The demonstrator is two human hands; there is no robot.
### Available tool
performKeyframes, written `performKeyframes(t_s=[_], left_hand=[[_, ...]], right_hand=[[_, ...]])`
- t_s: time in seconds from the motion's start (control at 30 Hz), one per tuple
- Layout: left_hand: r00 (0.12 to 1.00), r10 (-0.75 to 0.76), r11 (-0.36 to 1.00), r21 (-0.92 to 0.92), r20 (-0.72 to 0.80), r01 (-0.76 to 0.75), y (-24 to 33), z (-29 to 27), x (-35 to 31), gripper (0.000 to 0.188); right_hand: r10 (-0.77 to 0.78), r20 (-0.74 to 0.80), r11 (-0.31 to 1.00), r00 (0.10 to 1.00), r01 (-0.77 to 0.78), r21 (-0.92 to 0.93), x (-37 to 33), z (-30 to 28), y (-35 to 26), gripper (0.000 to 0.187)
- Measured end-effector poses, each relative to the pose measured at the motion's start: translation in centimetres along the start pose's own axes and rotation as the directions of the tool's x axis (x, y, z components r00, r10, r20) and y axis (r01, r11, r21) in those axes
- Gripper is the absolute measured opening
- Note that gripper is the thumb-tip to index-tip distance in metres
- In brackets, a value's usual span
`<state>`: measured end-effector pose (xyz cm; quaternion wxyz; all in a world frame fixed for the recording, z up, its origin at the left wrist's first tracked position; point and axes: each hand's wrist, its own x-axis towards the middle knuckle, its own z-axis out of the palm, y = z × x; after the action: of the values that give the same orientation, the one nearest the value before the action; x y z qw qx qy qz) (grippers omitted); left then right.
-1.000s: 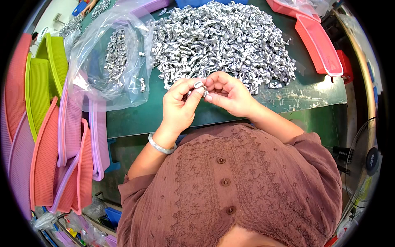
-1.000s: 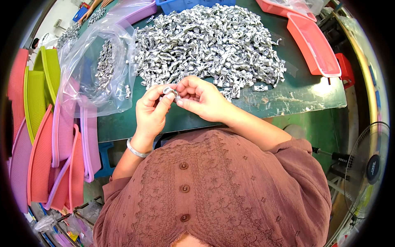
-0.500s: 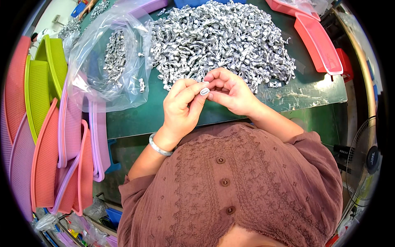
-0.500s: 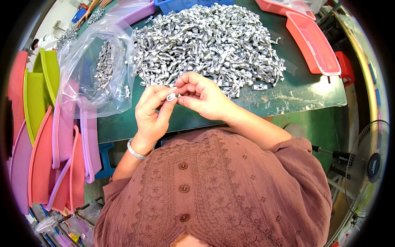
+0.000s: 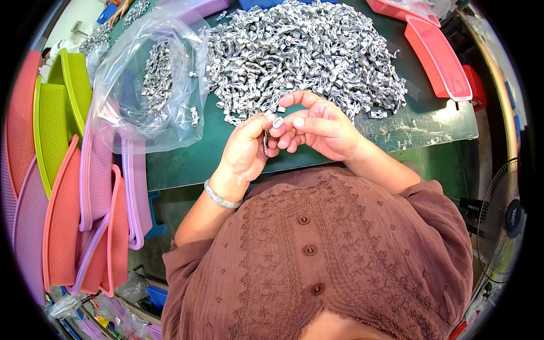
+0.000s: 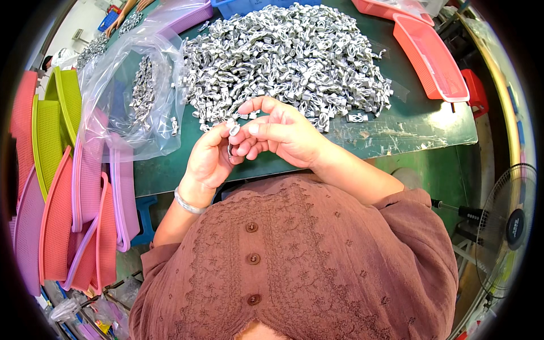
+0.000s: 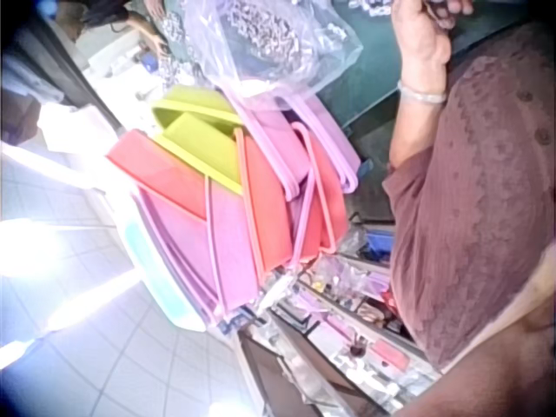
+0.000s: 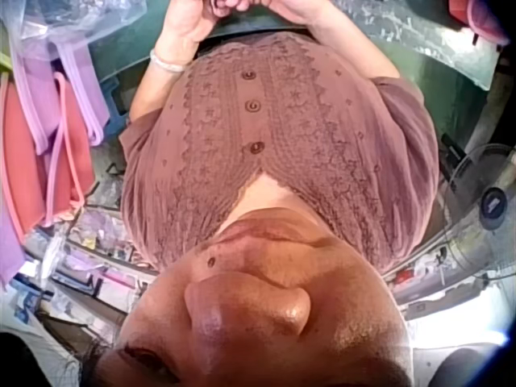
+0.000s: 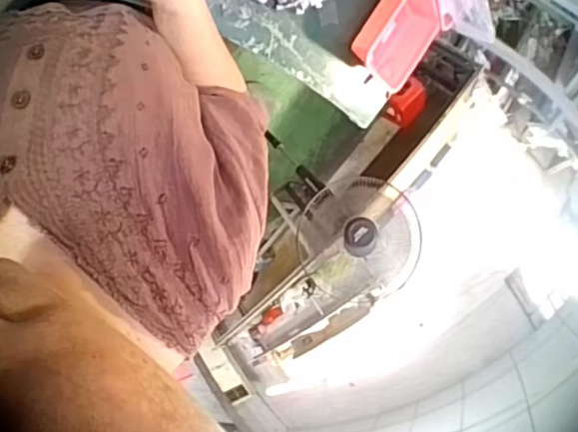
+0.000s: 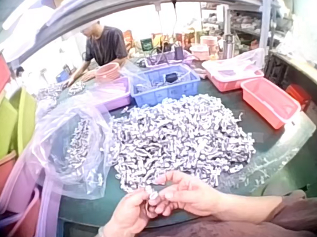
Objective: The person picks up individual silver metallic parts from a large pile on a table, turns them over by hand to check them, and places some into a plastic bag.
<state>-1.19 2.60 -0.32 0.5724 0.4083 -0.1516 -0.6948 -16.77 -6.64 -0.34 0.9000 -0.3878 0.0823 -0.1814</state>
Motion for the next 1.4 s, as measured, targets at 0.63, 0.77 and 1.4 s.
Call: performKeyframes(t_s=[0.63,0.77,1.4], left_hand=[[0.987,0.155,0.982,-0.105,-0.034,-0.158,-0.7,-1.5,0.1,0.023],[0.991,0.12,0.968,-0.213,-0.062,-0.131,-1.0,-3.1,0.0,0.019],[0.851,0.481,0.864,0.278,-0.211,-0.42,-1.5,-1.3,-0.7,0.023]], right_hand=[[-0.21,-0.158,0.778,0.965,0.067,-0.625,1.0,-1.3,1.1,0.028],[-0.463,0.075,0.005,0.883,0.088,-0.996,1.9,-2.2,0.7,0.016],[-0.335,0.146,0.277,0.931,0.245,-0.929,5.6,-2.7,0.2,0.009]])
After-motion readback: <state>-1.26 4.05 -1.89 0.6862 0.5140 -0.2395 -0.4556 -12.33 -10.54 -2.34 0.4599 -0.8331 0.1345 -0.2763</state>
